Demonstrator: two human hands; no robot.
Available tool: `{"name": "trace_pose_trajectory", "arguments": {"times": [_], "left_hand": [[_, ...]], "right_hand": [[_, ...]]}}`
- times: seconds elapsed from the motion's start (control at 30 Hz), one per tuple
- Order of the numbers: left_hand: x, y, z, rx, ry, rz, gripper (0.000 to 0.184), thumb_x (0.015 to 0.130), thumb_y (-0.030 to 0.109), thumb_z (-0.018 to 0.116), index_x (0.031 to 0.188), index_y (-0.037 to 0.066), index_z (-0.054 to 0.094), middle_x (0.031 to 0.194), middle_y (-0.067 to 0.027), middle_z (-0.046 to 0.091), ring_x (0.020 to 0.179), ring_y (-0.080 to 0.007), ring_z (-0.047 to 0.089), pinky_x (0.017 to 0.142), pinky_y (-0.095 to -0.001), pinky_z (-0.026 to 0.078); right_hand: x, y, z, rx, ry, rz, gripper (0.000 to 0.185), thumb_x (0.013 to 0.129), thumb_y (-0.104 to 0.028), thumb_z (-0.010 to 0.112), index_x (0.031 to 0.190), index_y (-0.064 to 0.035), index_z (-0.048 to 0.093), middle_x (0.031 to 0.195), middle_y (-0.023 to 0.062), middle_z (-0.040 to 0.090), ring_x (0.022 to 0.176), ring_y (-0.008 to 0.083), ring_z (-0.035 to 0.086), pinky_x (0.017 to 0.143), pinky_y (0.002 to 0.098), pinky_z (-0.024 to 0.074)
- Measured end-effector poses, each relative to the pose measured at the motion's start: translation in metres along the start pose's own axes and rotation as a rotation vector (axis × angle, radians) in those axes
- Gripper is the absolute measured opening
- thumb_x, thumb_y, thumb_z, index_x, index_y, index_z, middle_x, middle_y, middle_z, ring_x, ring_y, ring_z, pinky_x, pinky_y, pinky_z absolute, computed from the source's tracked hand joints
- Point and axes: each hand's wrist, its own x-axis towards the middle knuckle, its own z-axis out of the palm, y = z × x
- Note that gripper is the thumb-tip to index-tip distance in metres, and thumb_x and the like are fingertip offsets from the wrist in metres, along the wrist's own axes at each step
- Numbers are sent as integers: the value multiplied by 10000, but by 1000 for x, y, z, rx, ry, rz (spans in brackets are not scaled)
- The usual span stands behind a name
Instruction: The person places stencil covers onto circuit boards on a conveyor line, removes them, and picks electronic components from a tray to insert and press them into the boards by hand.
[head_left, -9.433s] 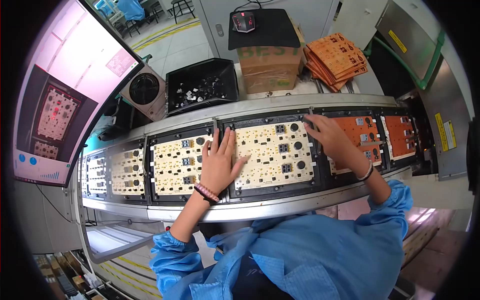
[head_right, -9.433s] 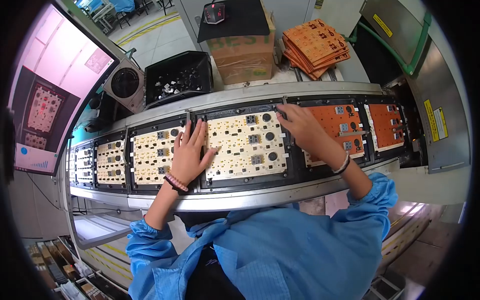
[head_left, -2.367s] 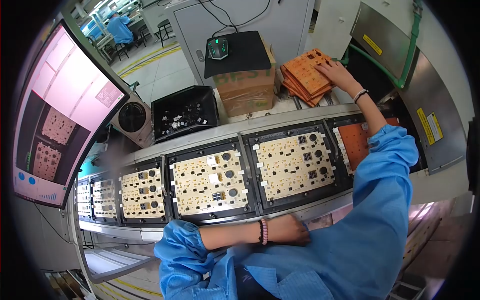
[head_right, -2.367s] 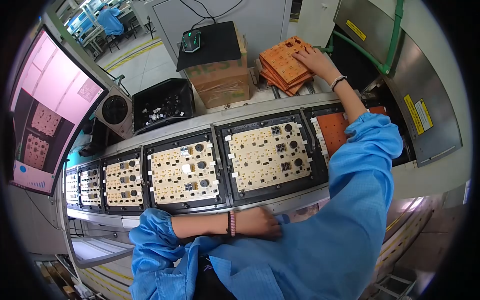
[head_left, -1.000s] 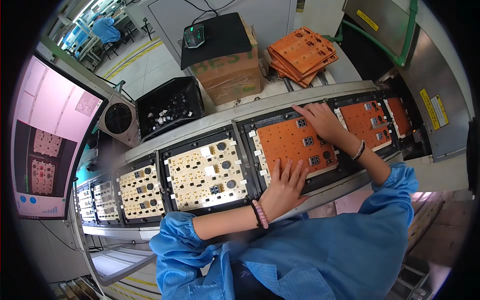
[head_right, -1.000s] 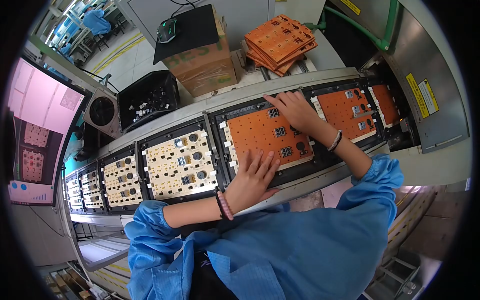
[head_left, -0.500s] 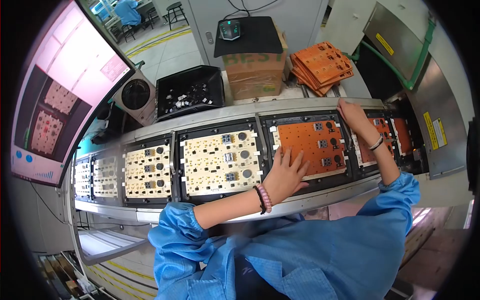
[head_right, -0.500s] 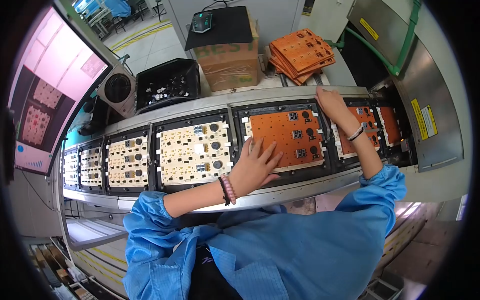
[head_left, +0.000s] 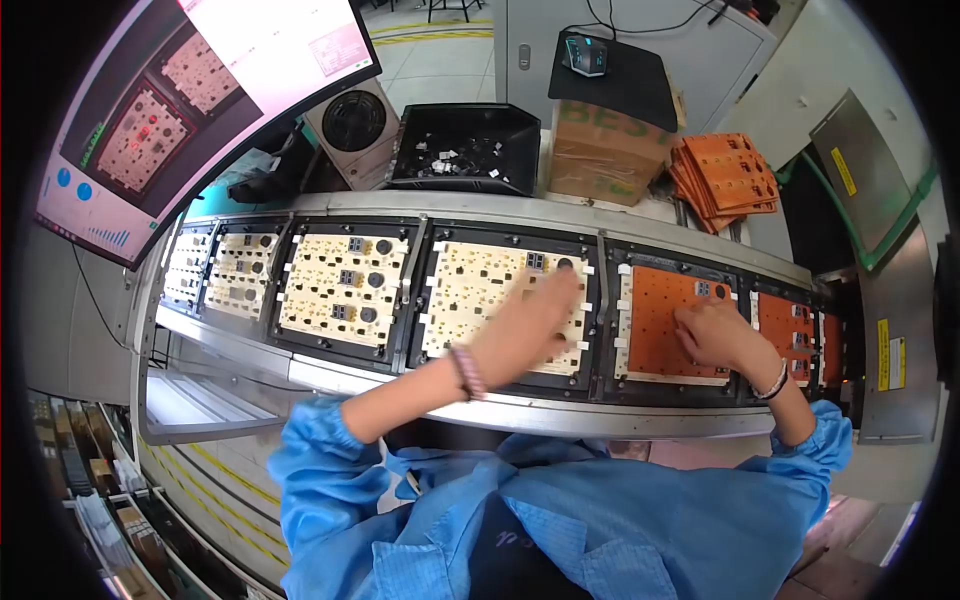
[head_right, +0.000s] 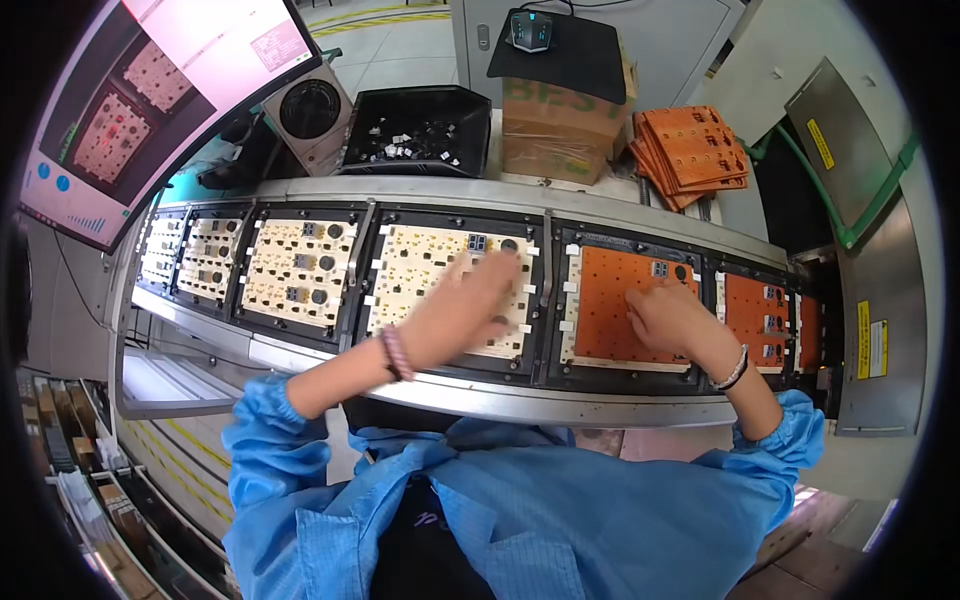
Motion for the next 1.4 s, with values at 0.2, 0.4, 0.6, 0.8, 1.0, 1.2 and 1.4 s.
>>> {"name": "trace_pose_trajectory", "arguments": {"times": [0.2, 0.4, 0.6, 0.8, 1.0, 1.2, 1.4], "left_hand": [[-69, -117, -9, 319, 161, -326, 710, 996, 429, 564, 1489, -51, 389, 1533, -195, 441, 1442, -316, 399, 1202, -518, 258], [-81, -127, -5, 400, 204, -242, 648, 991, 464, 544, 1450, 11, 484, 1487, -132, 518, 1410, -277, 440, 1155, -547, 296], [-74, -117, -6, 332, 178, -309, 727, 976, 513, 552, 1474, -6, 446, 1509, -186, 482, 1421, -359, 410, 1161, -533, 293], [-104, -109, -2, 381, 204, -202, 821, 967, 601, 509, 1446, -62, 444, 1496, -247, 468, 1450, -378, 367, 1176, -598, 239], [-114, -93, -5, 319, 118, -233, 810, 963, 540, 554, 1500, -42, 385, 1528, -219, 437, 1487, -374, 305, 1202, -556, 213], [-133, -79, -1, 307, 97, -251, 895, 951, 592, 533, 1545, -37, 300, 1605, -215, 314, 1510, -374, 250, 1205, -552, 198], [-163, -64, -4, 197, 79, -252, 827, 950, 552, 563, 1559, 42, 332, 1614, -125, 347, 1512, -372, 248, 1185, -555, 234]], "right_hand": [[65, 1, 27, 11, 607, -241, 229, 929, -144, 544, 1092, -22, 650, 706, 154, 653, 668, 368, 643, 650, 484, 513], [81, -45, 15, 67, 261, -181, 600, 895, -122, 559, 1483, -66, 448, 590, 126, 582, 526, 333, 575, 534, 468, 460], [96, -59, 25, -137, 256, -144, 641, 839, -172, 615, 1439, 19, 492, 572, 83, 600, 491, 274, 591, 489, 422, 446], [64, -66, 12, 94, 378, -169, 534, 832, -154, 594, 1346, -7, 601, 551, 66, 584, 473, 263, 585, 485, 425, 440], [65, -101, 48, -241, 307, -154, 569, 803, -163, 614, 1325, 61, 599, 538, 33, 574, 439, 215, 557, 490, 383, 441], [43, -99, 18, -154, 153, -148, 645, 817, -159, 612, 1416, 55, 503, 557, 49, 572, 462, 230, 561, 489, 396, 443], [19, -135, 44, -177, 85, -165, 663, 832, -193, 613, 1430, 64, 490, 524, 50, 572, 444, 230, 571, 463, 389, 431]]}}
